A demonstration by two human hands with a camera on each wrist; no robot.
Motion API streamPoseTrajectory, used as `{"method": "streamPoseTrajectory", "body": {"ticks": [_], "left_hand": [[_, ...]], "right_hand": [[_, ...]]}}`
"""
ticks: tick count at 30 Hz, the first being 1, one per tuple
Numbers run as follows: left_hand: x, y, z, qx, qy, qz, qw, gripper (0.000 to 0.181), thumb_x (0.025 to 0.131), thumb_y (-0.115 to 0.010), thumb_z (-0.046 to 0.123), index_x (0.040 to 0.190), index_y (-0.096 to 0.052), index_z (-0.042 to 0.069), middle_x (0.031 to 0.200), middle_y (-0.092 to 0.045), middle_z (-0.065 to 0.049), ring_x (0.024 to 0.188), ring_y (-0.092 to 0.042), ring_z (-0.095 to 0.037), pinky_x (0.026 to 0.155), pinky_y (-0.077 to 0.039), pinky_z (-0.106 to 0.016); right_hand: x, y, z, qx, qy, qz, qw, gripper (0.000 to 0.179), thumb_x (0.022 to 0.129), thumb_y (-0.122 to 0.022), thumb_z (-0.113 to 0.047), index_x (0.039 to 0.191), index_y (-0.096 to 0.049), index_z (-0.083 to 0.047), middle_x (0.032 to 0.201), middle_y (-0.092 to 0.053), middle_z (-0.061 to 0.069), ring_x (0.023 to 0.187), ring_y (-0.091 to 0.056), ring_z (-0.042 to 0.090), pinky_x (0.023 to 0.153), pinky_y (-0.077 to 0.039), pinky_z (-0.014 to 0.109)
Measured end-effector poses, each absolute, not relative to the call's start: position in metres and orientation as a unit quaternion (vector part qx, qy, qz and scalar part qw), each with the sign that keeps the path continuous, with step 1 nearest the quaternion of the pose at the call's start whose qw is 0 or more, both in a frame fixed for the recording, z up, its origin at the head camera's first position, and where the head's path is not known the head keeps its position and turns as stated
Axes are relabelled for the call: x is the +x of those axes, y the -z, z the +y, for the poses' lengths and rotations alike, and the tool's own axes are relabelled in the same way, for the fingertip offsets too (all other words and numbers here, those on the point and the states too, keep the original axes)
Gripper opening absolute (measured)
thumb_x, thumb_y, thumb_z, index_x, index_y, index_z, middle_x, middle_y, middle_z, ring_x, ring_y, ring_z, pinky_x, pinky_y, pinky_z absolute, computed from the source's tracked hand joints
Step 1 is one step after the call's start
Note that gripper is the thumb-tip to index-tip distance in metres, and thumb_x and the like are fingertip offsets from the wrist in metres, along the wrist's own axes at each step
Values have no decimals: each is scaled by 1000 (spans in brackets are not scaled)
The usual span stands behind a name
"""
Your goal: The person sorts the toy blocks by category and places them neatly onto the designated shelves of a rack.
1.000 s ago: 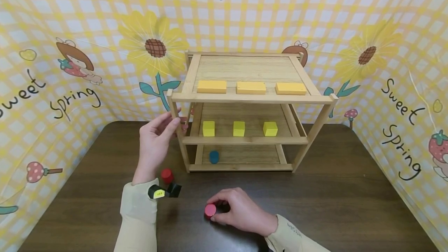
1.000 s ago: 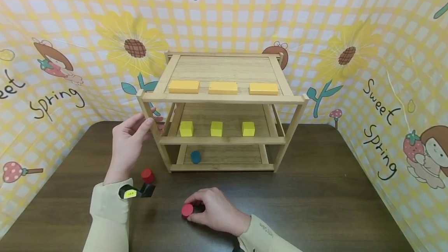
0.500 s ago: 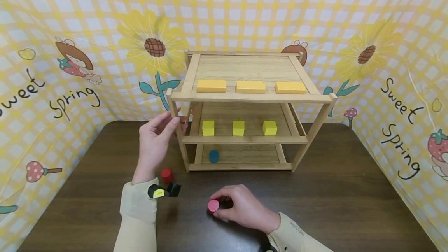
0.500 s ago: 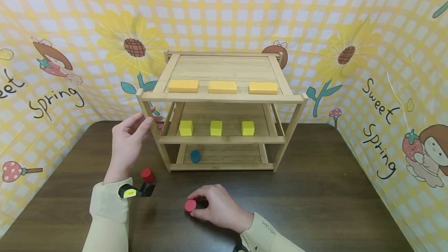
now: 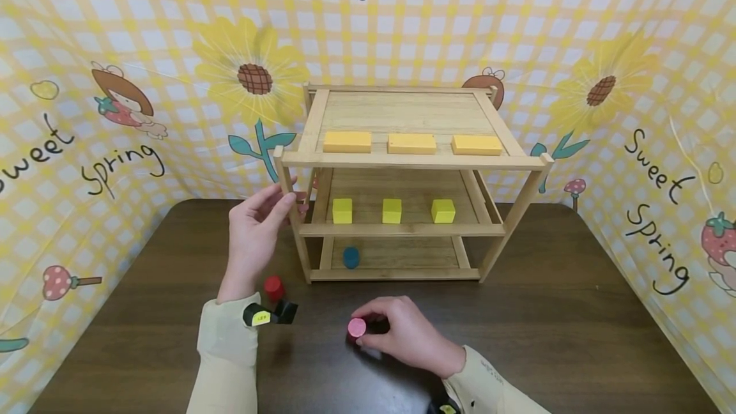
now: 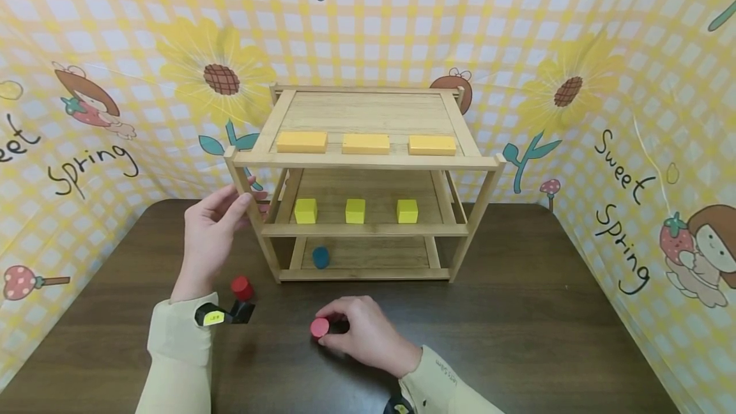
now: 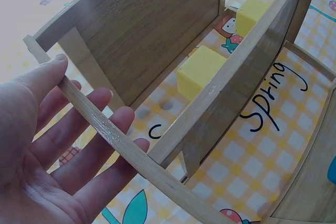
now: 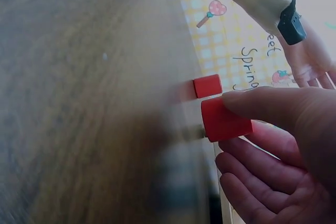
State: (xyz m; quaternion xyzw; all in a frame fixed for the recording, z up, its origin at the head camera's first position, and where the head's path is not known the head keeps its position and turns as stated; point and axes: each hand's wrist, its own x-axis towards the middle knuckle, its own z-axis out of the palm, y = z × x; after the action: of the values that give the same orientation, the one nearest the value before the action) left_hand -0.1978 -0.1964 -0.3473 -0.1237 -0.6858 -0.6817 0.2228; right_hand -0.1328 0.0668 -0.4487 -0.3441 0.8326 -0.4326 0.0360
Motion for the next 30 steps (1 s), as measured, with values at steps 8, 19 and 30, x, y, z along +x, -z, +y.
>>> {"method": "streamPoseTrajectory", "body": {"ticks": [8,19,30], "left_hand": [[-197,347,-197,-128,681,-686,222,30,100,-68,14,127,-70,0,107,-74,-20,88,-74,-29,74,-60,-29],[-198,347,-197,-128,676,-691,225,31,100,-68,16,127,-71,2,105,-75,-15,87,-75,-22,73,-60,-29],[-198,347,-197,-129,679,-687,224,30,101,-67,14,127,-70,0,102,-77,-5,85,-74,-18,73,-60,-28]], "right_hand": [[-138,448,71,-336,436,834,21,27,82,-85,-7,106,-77,-12,96,-72,-13,90,-65,0,83,-56,27],[-146,443,78,-315,439,841,14,27,84,-85,-9,109,-77,-14,97,-72,-14,90,-69,9,83,-56,33],[-149,440,82,-295,443,846,14,26,85,-85,-12,109,-76,-15,97,-72,-13,91,-70,13,83,-57,39]]}}
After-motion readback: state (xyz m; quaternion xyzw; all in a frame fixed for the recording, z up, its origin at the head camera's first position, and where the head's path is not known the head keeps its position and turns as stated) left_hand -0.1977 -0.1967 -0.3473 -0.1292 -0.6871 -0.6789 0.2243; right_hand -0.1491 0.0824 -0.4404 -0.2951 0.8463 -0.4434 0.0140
